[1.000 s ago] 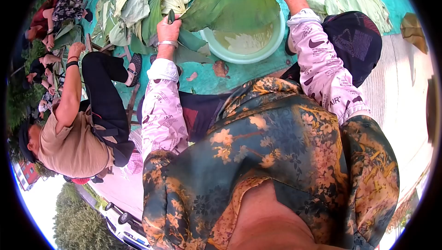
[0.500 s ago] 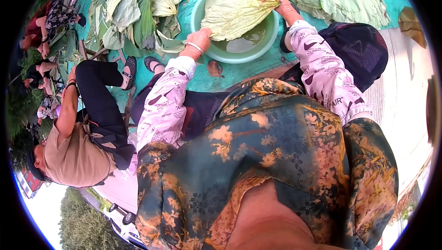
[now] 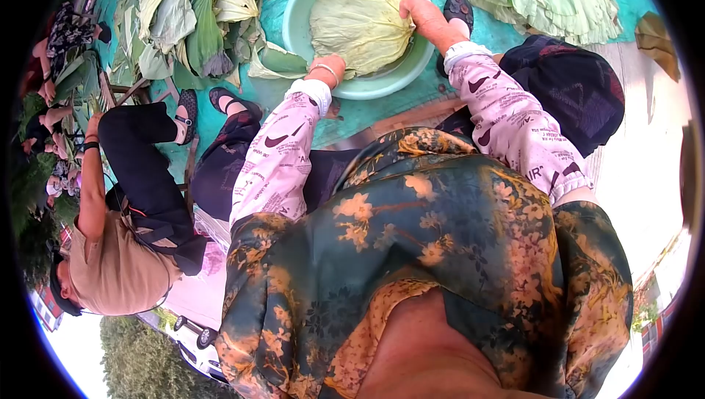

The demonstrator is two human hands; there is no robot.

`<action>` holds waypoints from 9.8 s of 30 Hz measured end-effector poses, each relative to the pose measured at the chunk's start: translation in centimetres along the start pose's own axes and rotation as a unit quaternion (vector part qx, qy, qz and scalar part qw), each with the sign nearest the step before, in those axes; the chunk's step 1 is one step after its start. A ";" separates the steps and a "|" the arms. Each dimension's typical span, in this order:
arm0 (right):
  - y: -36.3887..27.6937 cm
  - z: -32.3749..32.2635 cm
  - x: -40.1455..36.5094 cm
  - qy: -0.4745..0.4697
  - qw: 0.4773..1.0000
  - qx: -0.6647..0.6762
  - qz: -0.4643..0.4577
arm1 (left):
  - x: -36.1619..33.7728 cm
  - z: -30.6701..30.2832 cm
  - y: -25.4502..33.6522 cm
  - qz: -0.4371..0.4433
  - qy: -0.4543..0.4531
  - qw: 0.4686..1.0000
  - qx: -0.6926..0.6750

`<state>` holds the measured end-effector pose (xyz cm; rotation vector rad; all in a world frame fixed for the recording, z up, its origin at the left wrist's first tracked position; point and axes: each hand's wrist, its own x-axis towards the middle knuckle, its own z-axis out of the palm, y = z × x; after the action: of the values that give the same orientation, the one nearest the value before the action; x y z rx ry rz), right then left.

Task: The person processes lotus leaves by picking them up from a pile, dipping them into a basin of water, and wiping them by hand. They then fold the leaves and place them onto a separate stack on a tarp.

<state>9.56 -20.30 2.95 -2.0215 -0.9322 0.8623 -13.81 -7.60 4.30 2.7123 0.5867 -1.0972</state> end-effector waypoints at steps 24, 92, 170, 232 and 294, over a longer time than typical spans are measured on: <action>-3.4 -2.3 -4.2 -0.056 0.990 -0.126 -0.013 | 1.8 1.3 1.8 -0.082 0.093 0.985 -0.122; -12.9 -1.5 -0.5 -0.127 0.953 -0.252 -0.107 | -5.6 -5.8 -7.4 -0.137 0.302 0.827 -0.454; -16.5 -12.0 8.0 0.214 0.955 0.066 -0.196 | -8.6 -8.3 -8.0 -0.036 0.423 0.596 -0.682; 2.4 -21.6 6.6 0.005 0.875 -0.478 0.077 | -18.0 -11.4 -5.1 -0.087 0.415 0.584 -0.692; -24.2 0.6 -6.0 -0.332 0.897 0.189 -0.222 | -12.0 -6.5 -2.6 -0.047 0.524 0.614 -0.589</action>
<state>-1.87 -13.79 24.11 -1.1067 -1.3940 1.3688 -18.62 -6.92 17.32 1.7031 1.0319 0.8884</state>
